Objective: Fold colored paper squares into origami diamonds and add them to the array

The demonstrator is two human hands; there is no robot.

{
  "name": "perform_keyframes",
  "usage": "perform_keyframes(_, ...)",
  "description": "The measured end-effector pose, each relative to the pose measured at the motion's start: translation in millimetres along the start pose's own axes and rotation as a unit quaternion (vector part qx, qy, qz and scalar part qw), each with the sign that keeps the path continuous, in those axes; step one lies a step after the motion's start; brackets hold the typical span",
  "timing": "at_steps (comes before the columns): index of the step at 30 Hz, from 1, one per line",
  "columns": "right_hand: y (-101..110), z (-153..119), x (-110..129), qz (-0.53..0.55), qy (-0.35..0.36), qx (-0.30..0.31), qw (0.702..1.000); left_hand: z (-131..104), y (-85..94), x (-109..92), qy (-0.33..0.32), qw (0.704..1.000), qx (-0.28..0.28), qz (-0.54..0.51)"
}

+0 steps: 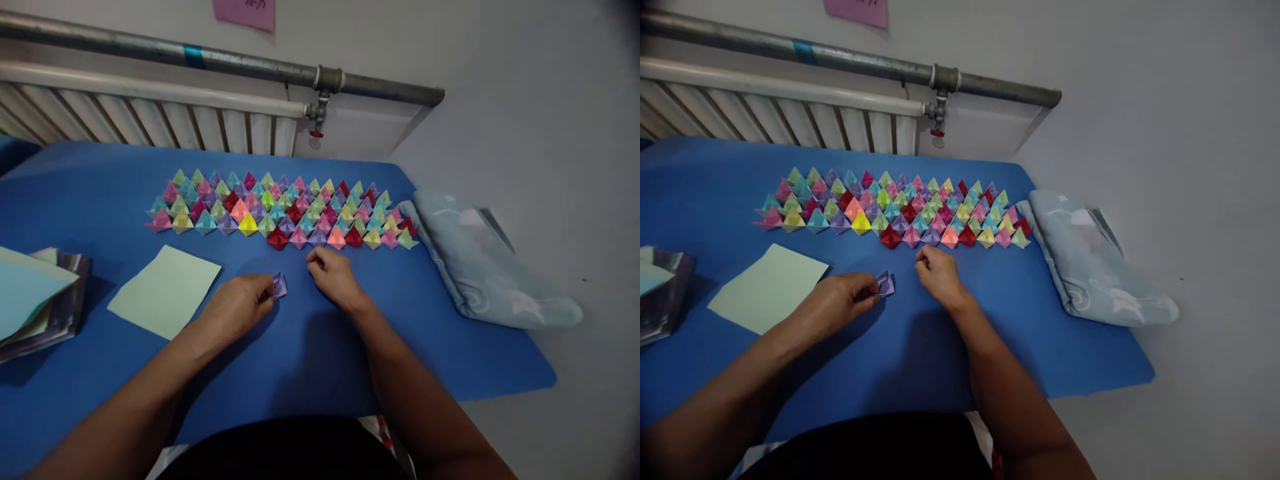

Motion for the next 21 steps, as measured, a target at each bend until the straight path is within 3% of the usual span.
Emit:
perform_keyframes(5, 0, 0, 0, -0.008, 0.005, -0.001, 1.000, 2, 12.6, 5, 0.005, 1.000, -0.022, 0.019)
perform_keyframes(9, -2, 1, 0, -0.025, 0.002, 0.009, 1.000, 8, 33.6, 21, 0.024, 0.989, -0.145, 0.025)
perform_keyframes(12, -4, 1, 0, -0.033, 0.002, 0.013, 0.999, 15, 38.9, 33, 0.041, 0.976, -0.208, 0.050)
perform_keyframes(21, -4, 1, -1, -0.036, 0.013, 0.012, 0.999, 39, 31.9, 44, 0.047, 0.973, -0.223, 0.036)
Point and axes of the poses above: each hand's wrist, its own z-axis towards the middle knuckle, its own y-axis out of the back of the hand, x = y × z, the point moved 5 cm from there along z, towards the middle knuckle, and after that the axes turned 4 degrees about -z, right-handed, at the moved point
